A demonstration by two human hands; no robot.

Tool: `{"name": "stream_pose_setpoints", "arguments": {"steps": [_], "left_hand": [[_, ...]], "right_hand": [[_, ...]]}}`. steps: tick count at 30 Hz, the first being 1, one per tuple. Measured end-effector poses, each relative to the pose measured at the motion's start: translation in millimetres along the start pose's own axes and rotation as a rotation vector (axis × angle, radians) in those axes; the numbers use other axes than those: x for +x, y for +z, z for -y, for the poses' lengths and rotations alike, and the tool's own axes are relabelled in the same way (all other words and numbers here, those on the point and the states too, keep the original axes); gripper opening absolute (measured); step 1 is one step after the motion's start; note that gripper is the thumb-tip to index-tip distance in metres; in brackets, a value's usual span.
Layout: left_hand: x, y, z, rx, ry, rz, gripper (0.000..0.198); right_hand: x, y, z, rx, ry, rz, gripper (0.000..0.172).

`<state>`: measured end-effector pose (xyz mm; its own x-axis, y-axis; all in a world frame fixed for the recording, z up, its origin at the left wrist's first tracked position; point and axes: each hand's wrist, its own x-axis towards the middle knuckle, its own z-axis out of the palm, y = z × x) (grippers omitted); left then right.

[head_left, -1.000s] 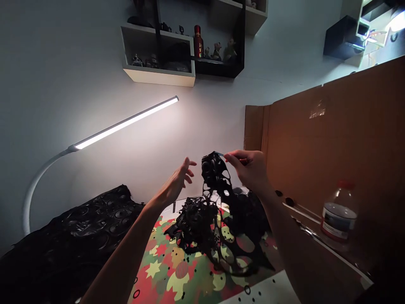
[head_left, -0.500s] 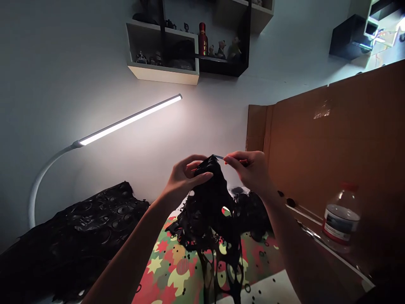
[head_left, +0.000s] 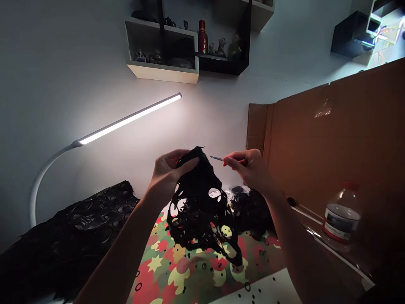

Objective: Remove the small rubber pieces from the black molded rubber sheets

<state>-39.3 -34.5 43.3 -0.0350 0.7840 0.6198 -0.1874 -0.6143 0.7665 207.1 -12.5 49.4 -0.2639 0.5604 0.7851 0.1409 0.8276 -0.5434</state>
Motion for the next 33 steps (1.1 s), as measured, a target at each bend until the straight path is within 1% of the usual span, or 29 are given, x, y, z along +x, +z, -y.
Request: {"name": "stream_pose_setpoints", "arguments": {"steps": [3, 7, 13, 17, 23, 26, 29, 33], "left_hand": [[-1, 0.6, -1, 0.02, -0.019, 0.001, 0.039], [-3, 5.5, -1, 0.046, -0.003, 0.004, 0.041], [-3, 5.7, 1, 0.075, 0.009, 0.005, 0.039], [-3, 5.3, 2, 0.08, 0.008, 0.005, 0.041], [-5, 9.7, -3, 0.046, 0.005, 0.004, 0.036], [-3, 6.0, -1, 0.059, -0.009, 0.046, 0.039], [-2, 2.3, 2, 0.102, -0.035, 0.131, 0.041], [-5, 3.9, 1, 0.139, -0.002, 0.172, 0.032]], "right_hand": [[0, 3, -1, 0.0, -0.012, -0.004, 0.052], [0, 5, -2, -0.008, -0.014, -0.019, 0.048], [-1, 2, 2, 0.01, 0.001, -0.018, 0.05], [-1, 2, -1, -0.002, 0.001, -0.006, 0.051], [-1, 3, -5, -0.026, -0.01, -0.04, 0.047], [-2, 4, -6, -0.047, -0.026, -0.069, 0.044], [-2, 4, -9, -0.106, -0.071, -0.101, 0.044], [-5, 3, -9, -0.229, -0.157, -0.124, 0.047]]}}
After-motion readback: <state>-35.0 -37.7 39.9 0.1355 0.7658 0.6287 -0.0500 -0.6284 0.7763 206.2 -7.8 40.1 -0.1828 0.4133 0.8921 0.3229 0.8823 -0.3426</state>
